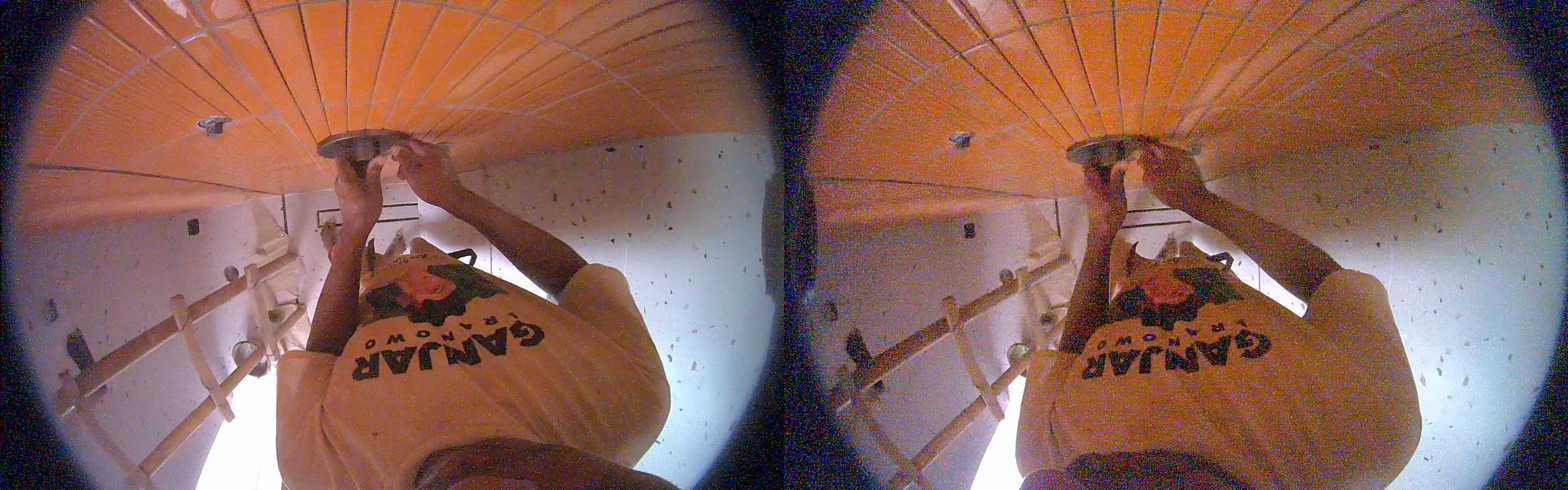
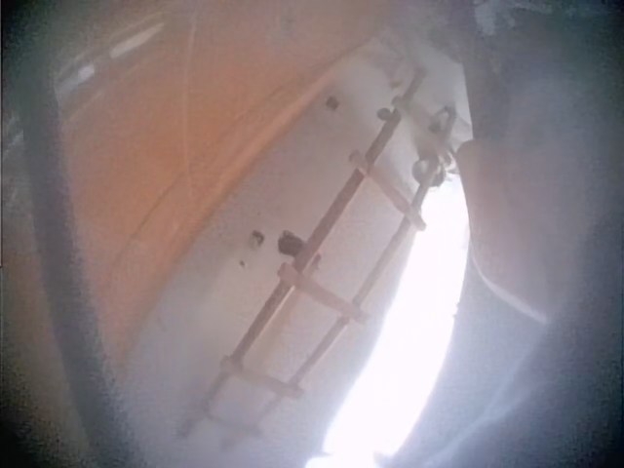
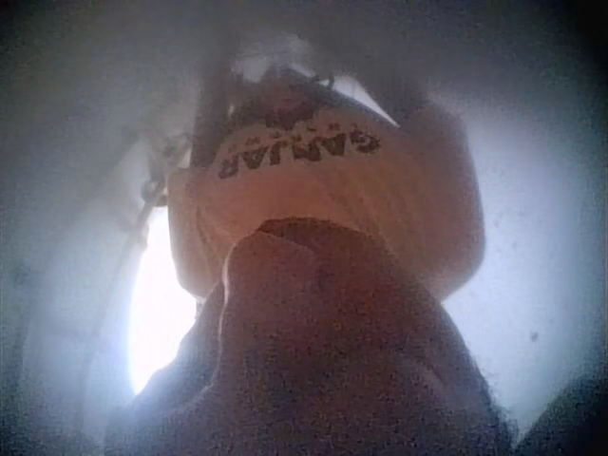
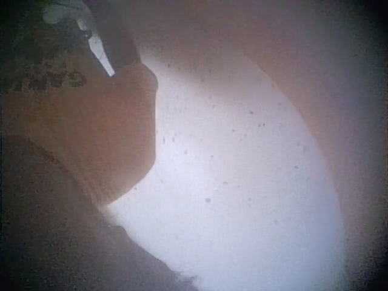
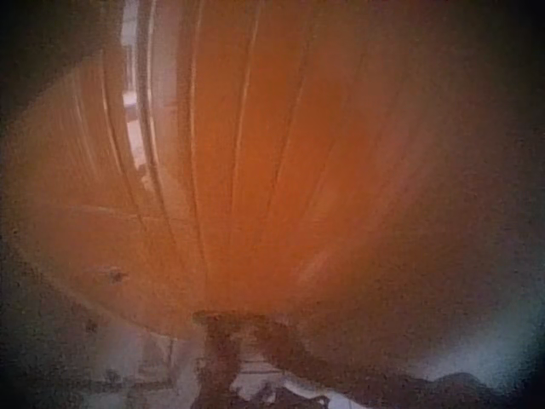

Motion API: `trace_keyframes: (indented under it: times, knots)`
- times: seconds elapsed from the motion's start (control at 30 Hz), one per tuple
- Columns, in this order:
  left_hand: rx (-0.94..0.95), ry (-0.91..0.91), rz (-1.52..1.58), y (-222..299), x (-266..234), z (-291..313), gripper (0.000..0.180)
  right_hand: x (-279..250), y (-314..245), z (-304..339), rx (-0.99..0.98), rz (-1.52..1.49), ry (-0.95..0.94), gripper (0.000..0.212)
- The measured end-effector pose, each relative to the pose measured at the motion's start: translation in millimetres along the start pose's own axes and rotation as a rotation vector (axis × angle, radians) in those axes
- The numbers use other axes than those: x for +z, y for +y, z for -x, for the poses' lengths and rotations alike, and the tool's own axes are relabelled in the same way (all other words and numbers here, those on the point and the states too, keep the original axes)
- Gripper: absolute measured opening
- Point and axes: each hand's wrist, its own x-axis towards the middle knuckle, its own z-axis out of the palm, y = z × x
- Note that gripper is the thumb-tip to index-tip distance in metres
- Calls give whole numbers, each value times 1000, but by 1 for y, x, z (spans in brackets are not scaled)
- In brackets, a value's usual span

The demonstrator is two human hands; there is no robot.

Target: The person installs a circular ceiling fixture onto an orange-tiled ceiling. They hold the fixture with one hand and use a screwdriver to tighten screws into the ceiling mount. The person repeatedly adjusts the fixture and tightens the screws to secure it in place.

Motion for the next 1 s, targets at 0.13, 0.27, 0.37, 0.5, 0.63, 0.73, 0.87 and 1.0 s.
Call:
trace_keyframes:
  times: [0.13, 0.27, 0.37, 0.5, 0.63, 0.73, 0.87, 1.0]
  knots:
    - [-62, -48, -52, 20, -6, 1, 40, 14, 0, 8, -12, 74, 181, 23]
    - [-7, 3, -103, 4, -6, 0, 38, 3, -15, 2, 123, -120, 101, 19]
    - [-51, 6, -76, -1, -6, 1, 39, 0, -19, -3, 166, -269, 218, 23]
    - [-75, 7, -70, 4, -4, 2, 42, 13, -12, 2, 90, -144, 299, 24]
    - [-60, -15, -105, 6, -5, 3, 42, -2, -19, 1, 185, -294, 259, 24]
    - [-54, 8, -129, 0, -4, 3, 41, -11, -24, 1, 230, -340, 235, 26]
    - [-67, 2, -1, -4, -3, 2, 39, -1, -18, 0, 97, -189, 304, 32]
    - [-79, 32, 48, 10, -3, 0, 33, -10, -21, -3, 320, -360, 97, 34]
